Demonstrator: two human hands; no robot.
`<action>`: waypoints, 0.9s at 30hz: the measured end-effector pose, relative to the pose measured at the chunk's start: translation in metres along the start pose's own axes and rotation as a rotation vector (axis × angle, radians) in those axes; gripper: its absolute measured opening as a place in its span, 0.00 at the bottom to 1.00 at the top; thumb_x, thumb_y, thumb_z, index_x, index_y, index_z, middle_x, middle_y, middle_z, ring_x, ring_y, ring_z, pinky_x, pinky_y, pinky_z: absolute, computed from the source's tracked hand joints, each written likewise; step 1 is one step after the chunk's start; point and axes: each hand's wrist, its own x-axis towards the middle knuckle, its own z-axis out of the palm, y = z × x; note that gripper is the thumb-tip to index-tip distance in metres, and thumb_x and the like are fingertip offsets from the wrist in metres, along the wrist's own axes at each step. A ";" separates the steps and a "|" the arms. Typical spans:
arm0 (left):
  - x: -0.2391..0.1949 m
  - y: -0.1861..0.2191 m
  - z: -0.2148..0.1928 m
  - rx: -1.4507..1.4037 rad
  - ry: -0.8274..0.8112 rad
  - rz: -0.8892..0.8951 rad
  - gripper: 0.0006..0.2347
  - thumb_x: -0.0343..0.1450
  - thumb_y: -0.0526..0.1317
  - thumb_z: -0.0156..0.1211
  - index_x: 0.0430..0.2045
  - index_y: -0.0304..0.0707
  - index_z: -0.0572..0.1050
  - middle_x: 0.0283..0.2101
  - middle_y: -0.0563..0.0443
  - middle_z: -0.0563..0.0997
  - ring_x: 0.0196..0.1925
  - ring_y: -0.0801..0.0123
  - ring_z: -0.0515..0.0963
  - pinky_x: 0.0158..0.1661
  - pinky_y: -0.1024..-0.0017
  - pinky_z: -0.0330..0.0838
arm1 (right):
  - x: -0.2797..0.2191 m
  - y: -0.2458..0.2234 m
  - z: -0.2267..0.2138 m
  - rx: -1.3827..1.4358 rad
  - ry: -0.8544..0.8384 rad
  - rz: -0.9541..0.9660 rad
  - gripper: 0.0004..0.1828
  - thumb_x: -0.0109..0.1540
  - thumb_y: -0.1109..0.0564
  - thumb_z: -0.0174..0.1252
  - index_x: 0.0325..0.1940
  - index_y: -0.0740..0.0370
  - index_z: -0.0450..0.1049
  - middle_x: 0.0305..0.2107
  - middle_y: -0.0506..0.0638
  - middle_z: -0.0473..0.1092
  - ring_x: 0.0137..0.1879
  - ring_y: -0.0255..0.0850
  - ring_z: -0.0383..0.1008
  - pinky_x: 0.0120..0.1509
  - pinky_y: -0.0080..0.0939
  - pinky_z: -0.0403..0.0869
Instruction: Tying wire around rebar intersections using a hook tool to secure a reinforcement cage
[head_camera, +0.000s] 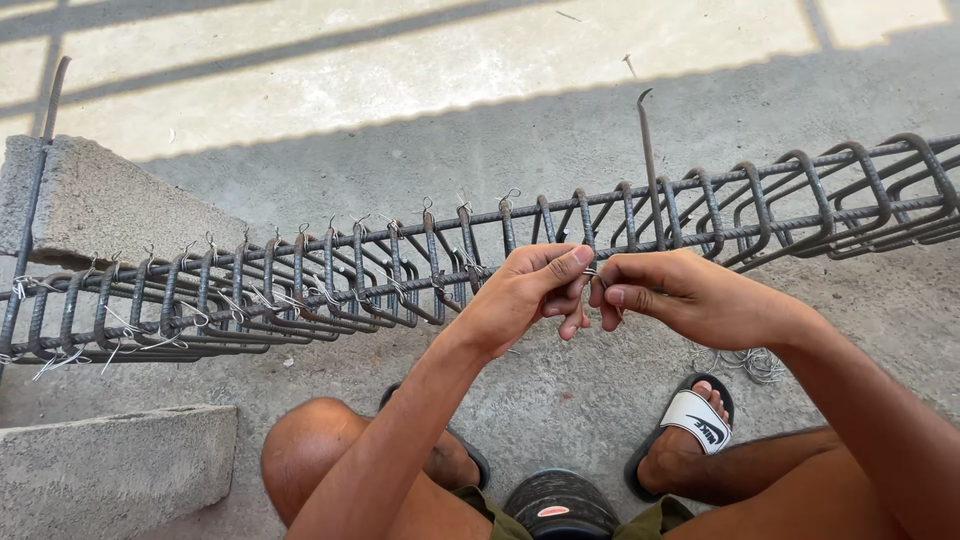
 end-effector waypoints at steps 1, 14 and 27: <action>0.001 -0.001 0.000 -0.036 0.000 -0.015 0.15 0.77 0.47 0.52 0.21 0.39 0.70 0.17 0.59 0.62 0.18 0.73 0.72 0.37 0.71 0.74 | 0.000 0.001 0.000 0.039 0.001 -0.022 0.13 0.66 0.54 0.51 0.40 0.59 0.81 0.30 0.46 0.84 0.36 0.34 0.82 0.42 0.38 0.80; 0.006 -0.028 -0.001 -0.337 0.016 -0.052 0.20 0.80 0.46 0.49 0.20 0.32 0.73 0.16 0.53 0.64 0.21 0.76 0.63 0.33 0.75 0.67 | -0.001 0.017 0.010 -0.557 0.411 -0.337 0.08 0.66 0.49 0.58 0.34 0.51 0.74 0.19 0.40 0.73 0.33 0.41 0.78 0.58 0.46 0.73; 0.000 -0.037 -0.017 -0.014 0.035 -0.270 0.21 0.81 0.46 0.46 0.16 0.35 0.67 0.16 0.58 0.56 0.19 0.79 0.52 0.25 0.77 0.54 | 0.014 0.040 0.015 -1.092 0.613 -0.578 0.07 0.64 0.58 0.58 0.32 0.48 0.73 0.24 0.36 0.71 0.39 0.33 0.74 0.71 0.55 0.62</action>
